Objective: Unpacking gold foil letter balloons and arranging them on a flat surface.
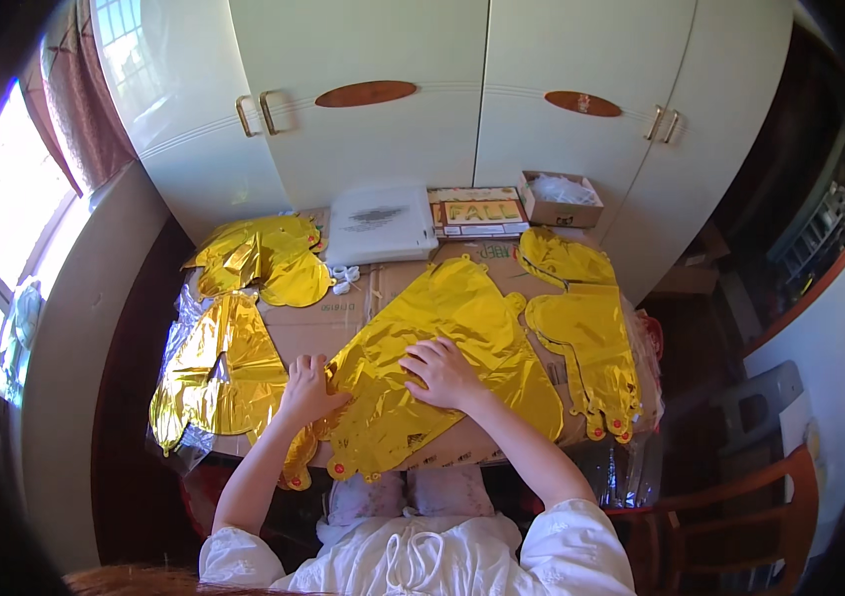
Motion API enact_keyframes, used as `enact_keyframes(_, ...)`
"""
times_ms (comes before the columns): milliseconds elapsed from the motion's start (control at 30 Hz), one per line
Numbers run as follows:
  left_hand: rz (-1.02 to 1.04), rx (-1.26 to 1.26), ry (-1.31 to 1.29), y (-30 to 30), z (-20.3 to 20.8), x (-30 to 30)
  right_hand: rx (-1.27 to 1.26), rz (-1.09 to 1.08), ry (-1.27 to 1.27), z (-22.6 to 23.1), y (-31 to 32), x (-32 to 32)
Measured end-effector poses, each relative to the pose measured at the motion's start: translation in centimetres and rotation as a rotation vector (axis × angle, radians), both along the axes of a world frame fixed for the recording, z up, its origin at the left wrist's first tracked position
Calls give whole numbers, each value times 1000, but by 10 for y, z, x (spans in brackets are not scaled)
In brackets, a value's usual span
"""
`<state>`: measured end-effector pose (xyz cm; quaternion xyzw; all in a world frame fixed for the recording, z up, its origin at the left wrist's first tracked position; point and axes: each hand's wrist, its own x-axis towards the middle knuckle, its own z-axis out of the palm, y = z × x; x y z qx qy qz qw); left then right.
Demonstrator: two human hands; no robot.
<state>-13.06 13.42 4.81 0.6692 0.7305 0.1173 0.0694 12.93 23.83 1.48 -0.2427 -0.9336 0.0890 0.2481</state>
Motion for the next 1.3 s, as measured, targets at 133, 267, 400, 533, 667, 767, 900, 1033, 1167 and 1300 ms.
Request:
enact_keyframes(133,47,-60,-224,0,-1,-10,9,-11,-19,2,-3,-1)
enact_keyframes(267,116,-413,-313,9,21,-11,13,-17,-22,2,-4,1)
enact_keyframes(400,22,-276,-119,6,17,-2,6,-20,-22,0,-3,0)
enact_keyframes(533,-64,-89,-137,1,-1,2,-8,-12,-18,2,-3,0)
enact_keyframes(667,17,-271,-499,4,13,11,-22,-14,-15,1,-2,2)
enact_keyframes(767,84,-278,-904,-6,14,18,-20,-11,3,0,-2,1)
enact_keyframes(900,-18,-307,-1230,-12,19,31,-29,-21,-16,1,-2,2)
enact_keyframes(1033,-172,-428,-1028,-9,15,34,-32,-18,-22,0,-2,3)
enact_keyframes(1167,-14,-540,-1110,-5,14,34,-37,-13,-18,2,-2,3)
enact_keyframes(1300,298,-490,-1947,-5,-4,33,-60,-3,-3,5,-3,3)
